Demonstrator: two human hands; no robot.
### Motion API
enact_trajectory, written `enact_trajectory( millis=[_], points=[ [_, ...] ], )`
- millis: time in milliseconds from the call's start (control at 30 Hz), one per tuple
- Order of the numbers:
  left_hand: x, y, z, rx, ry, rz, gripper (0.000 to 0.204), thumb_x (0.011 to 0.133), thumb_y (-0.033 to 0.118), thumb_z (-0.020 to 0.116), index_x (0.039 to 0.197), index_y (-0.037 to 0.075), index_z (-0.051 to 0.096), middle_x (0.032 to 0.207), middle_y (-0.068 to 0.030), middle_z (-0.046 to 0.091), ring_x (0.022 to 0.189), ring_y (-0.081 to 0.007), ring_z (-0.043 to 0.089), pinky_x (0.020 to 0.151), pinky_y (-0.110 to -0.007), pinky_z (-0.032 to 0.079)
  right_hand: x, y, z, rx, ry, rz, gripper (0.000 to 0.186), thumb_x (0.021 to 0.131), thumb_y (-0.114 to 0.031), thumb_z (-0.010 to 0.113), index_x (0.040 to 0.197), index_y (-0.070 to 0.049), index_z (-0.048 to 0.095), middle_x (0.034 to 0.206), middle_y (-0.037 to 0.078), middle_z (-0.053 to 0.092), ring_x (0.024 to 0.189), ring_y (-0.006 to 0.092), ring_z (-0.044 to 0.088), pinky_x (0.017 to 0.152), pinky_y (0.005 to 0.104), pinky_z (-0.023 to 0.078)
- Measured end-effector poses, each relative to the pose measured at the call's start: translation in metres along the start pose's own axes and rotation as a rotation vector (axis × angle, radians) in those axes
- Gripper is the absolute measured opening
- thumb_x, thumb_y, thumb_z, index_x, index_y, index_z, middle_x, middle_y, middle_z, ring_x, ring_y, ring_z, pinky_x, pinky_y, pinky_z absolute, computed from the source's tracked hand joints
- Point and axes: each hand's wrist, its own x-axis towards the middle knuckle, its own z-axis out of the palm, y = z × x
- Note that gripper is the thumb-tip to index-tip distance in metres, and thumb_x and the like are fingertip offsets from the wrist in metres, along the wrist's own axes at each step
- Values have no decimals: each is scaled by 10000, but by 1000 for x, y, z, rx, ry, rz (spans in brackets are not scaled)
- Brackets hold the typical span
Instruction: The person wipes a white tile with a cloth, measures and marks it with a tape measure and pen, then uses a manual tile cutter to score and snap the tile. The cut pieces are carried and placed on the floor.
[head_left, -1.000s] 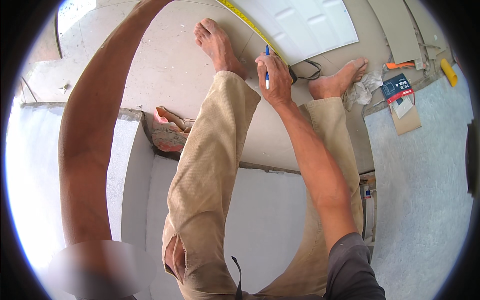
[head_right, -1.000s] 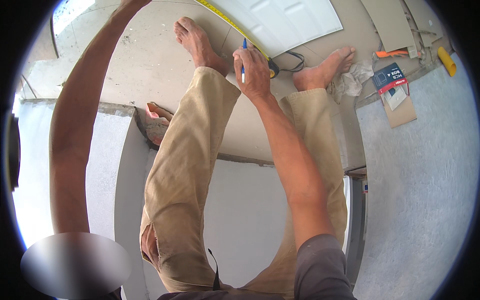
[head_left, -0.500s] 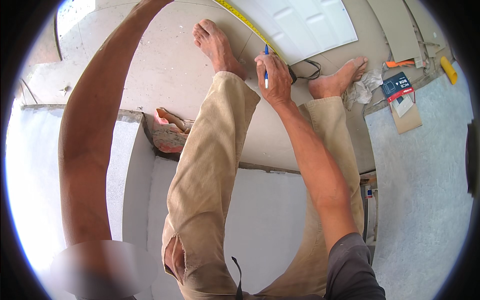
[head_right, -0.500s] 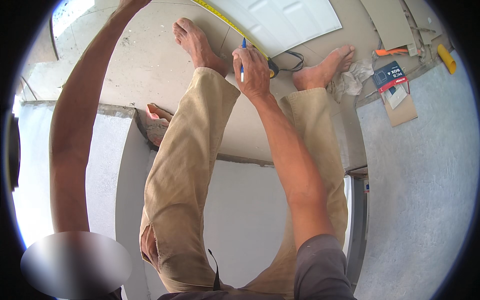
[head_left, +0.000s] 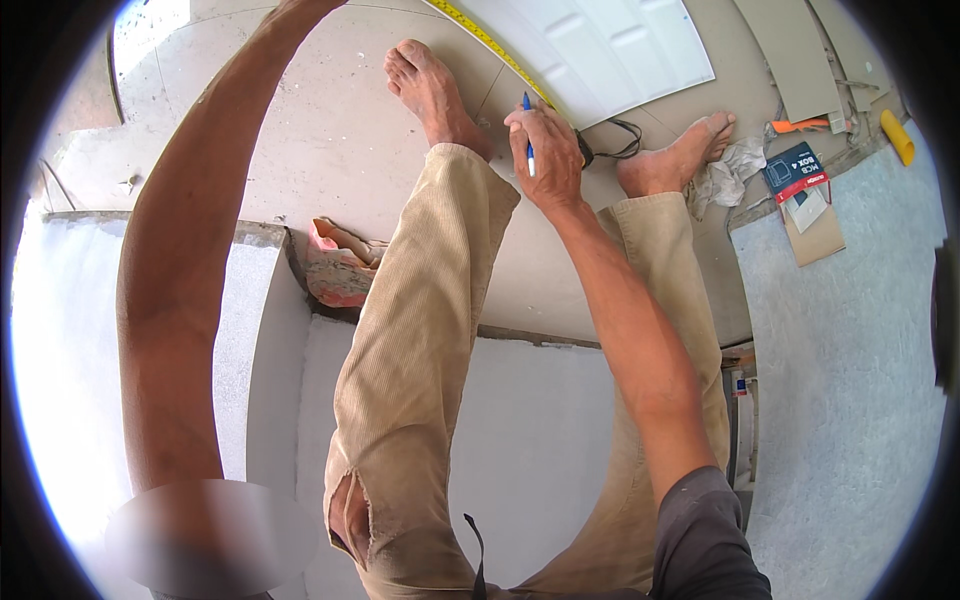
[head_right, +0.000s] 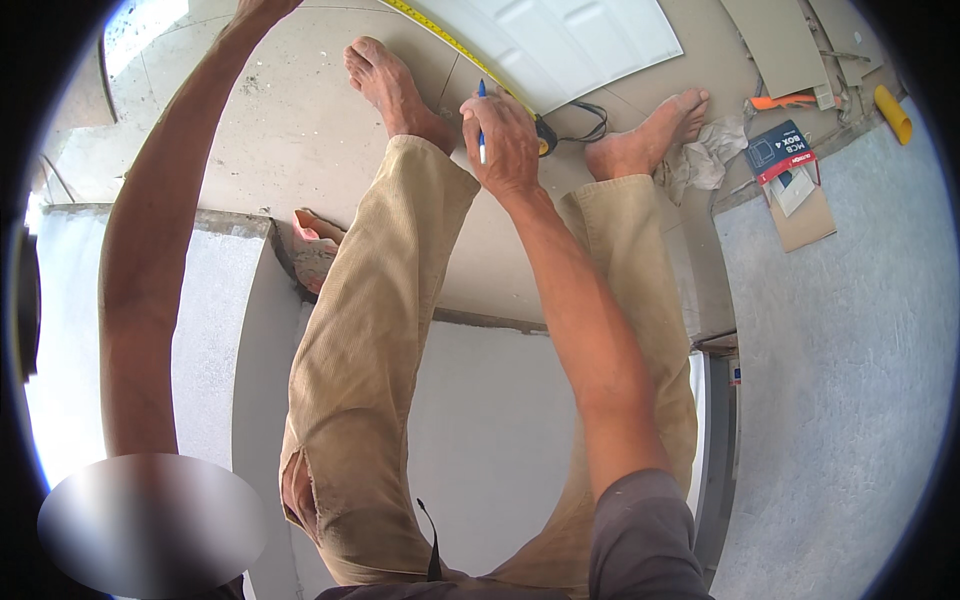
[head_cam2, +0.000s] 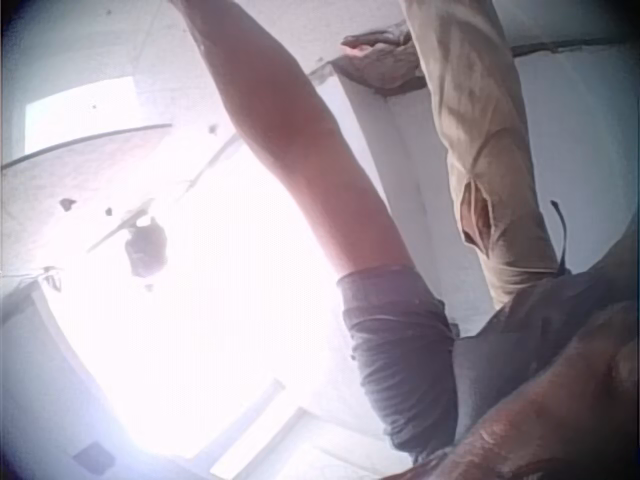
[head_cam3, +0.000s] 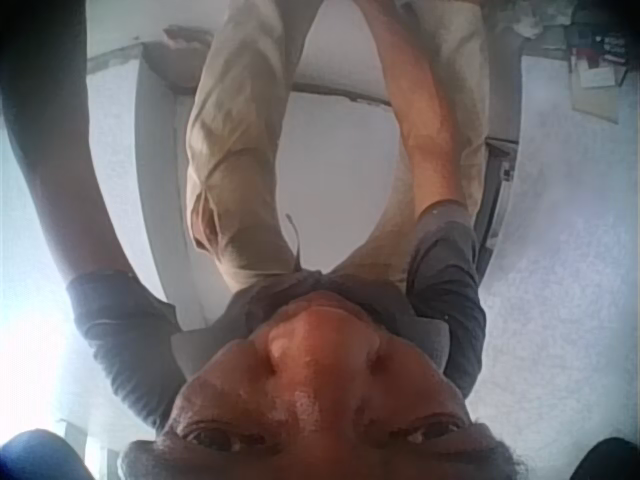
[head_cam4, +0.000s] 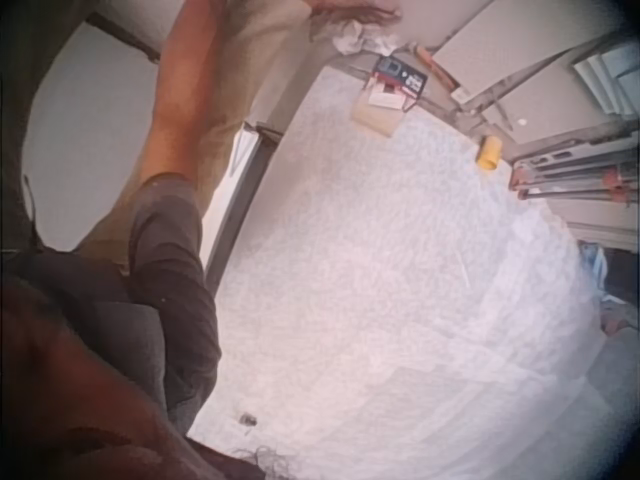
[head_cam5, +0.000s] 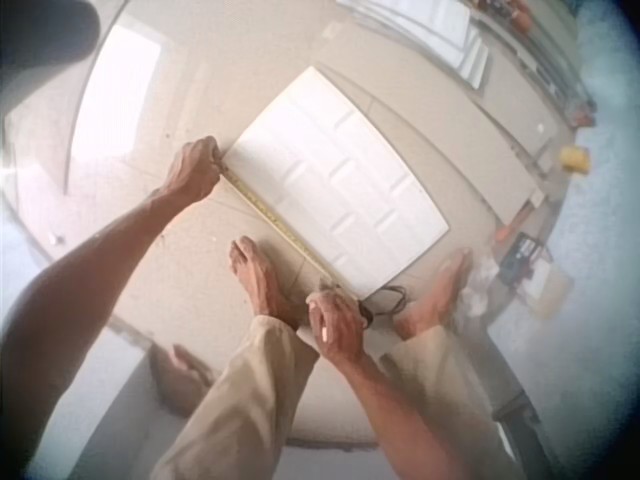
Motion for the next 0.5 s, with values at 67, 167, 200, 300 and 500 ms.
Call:
enact_trajectory(
  millis=[67, 167, 200, 300, 500],
  points=[
    [3, 6, 11, -31, -11, 9, 79, 830, 46, 579, 836, 17, 653, 822, -256, 698, 813, -453, 683, 709, -516, 529, -7, 0, -7, 71, -12, 62, 111, 1008, -159, 563, 1041, -102, 652, 1057, 127, 724, 1028, 346, 664, 937, 462, 492],
    [-3, -6, -9, 13, -9, -43, 83, 838, 52, 578, 846, 24, 655, 832, -253, 701, 821, -451, 685, 709, -519, 528, -9, -9, -11, 109, 22, 65, 119, 985, -191, 608, 1061, -107, 642, 1022, 98, 697, 980, 337, 645, 883, 463, 468],
    [-2, -4, -9, 11, -14, -49, 84, 840, 54, 577, 850, 26, 656, 835, -252, 702, 824, -451, 685, 710, -519, 528, -13, -7, -15, 84, 50, 73, 141, 972, -206, 631, 1073, -108, 635, 1017, 88, 684, 969, 335, 636, 864, 465, 457],
    [-1, 2, -10, 12, -36, -82, 88, 847, 61, 576, 861, 32, 658, 845, -249, 705, 831, -450, 686, 710, -521, 527, -25, 2, -26, -106, 147, 132, 224, 954, -246, 662, 1137, -124, 618, 1078, 102, 650, 1014, 336, 606, 893, 465, 436],
    [-1, 17, -11, 18, -96, -160, 97, 862, 73, 574, 882, 44, 664, 864, -243, 710, 847, -447, 689, 712, -526, 526, -51, 18, -31, -319, 85, 244, 608, 827, -291, 808, 1327, -148, 491, 1231, 125, 595, 1156, 360, 541, 957, 506, 406]
  ],
)
